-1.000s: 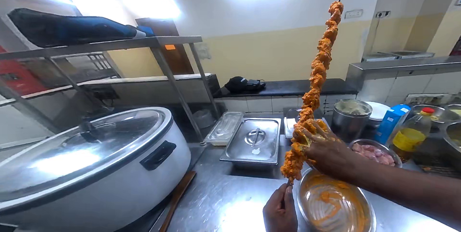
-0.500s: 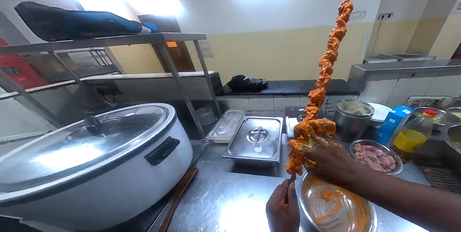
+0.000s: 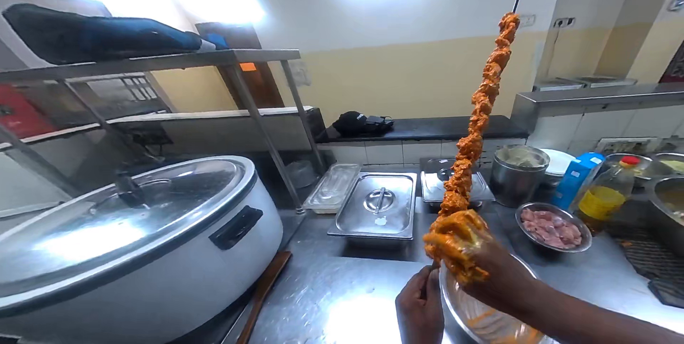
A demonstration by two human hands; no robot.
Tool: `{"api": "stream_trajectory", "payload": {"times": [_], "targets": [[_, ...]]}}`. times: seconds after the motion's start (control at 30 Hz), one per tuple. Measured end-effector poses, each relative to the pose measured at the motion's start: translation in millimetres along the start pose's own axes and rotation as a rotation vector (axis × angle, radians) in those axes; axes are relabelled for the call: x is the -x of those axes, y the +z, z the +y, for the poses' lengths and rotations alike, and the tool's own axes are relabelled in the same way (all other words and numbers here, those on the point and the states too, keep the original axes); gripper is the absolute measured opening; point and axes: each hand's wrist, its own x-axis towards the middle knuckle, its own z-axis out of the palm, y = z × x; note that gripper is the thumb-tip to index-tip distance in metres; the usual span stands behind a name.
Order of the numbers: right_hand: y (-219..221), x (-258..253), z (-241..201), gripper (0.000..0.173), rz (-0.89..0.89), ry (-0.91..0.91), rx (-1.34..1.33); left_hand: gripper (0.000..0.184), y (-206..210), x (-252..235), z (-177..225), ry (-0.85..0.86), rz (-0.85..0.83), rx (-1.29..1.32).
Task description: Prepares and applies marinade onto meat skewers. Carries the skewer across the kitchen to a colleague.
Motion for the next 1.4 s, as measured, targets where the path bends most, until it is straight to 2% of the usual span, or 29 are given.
{"api": "stream_trajectory", "payload": {"times": [0.07, 0.13, 0.2, 0.27, 0.37, 0.43, 0.53, 0.6, 0.67, 0.73, 0.9, 1.0, 1.1, 1.2, 1.3, 1.4], "targets": [[-11, 3, 2, 0.03, 0.052, 0.225, -0.249, 0.018, -1, -1, -1, -0.051, -0.026, 0.047], [-33, 4, -4, 0.033, -0.034, 0.59, -0.48, 0.018, -3, -3, -1, -0.089, -0.044, 0.076], [-44, 4, -6, 0.032, -0.13, 0.742, -0.543, 0.019, -1, -5, 1, -0.124, -0.061, 0.113], [-38, 5, -2, 0.024, -0.15, 0.695, -0.429, 0.019, 3, -5, 2, -0.144, -0.066, 0.152], [-3, 12, 14, 0.011, 0.142, 0.425, -0.281, 0.019, 8, -5, 4, -0.128, -0.052, 0.157], [6, 11, 17, 0.011, 0.163, 0.381, -0.308, 0.019, 9, -7, 4, -0.11, -0.044, 0.156], [2, 11, 13, 0.015, 0.047, 0.507, -0.376, 0.02, 6, -7, 4, -0.12, -0.05, 0.172], [7, 15, 13, 0.018, 0.109, 0.548, -0.402, 0.02, 6, -9, 4, -0.115, -0.043, 0.179], [17, 16, 19, 0.014, 0.194, 0.592, -0.471, 0.02, 6, -7, 3, -0.118, -0.042, 0.181], [22, 10, 24, 0.015, 0.31, 0.575, -0.486, 0.02, 5, -7, 5, -0.121, -0.043, 0.182], [14, 5, 24, 0.018, 0.331, 0.621, -0.475, 0.019, 4, -5, 9, -0.16, -0.046, 0.21], [-4, 3, 22, 0.014, 0.312, 0.818, -0.731, 0.02, 4, -3, 6, -0.162, -0.051, 0.205], [-17, -2, 25, 0.036, 0.369, 1.027, -1.068, 0.019, 3, -4, 6, -0.154, -0.053, 0.182], [-15, 3, 42, 0.038, 0.372, 1.157, -1.33, 0.019, 5, -5, 5, -0.146, -0.049, 0.181], [-8, 9, 53, 0.028, 0.449, 1.235, -1.438, 0.02, 7, -4, 0, -0.133, -0.05, 0.185], [-8, 19, 60, 0.027, 0.333, 1.211, -1.379, 0.02, 8, -3, -4, -0.13, -0.054, 0.191]]}}
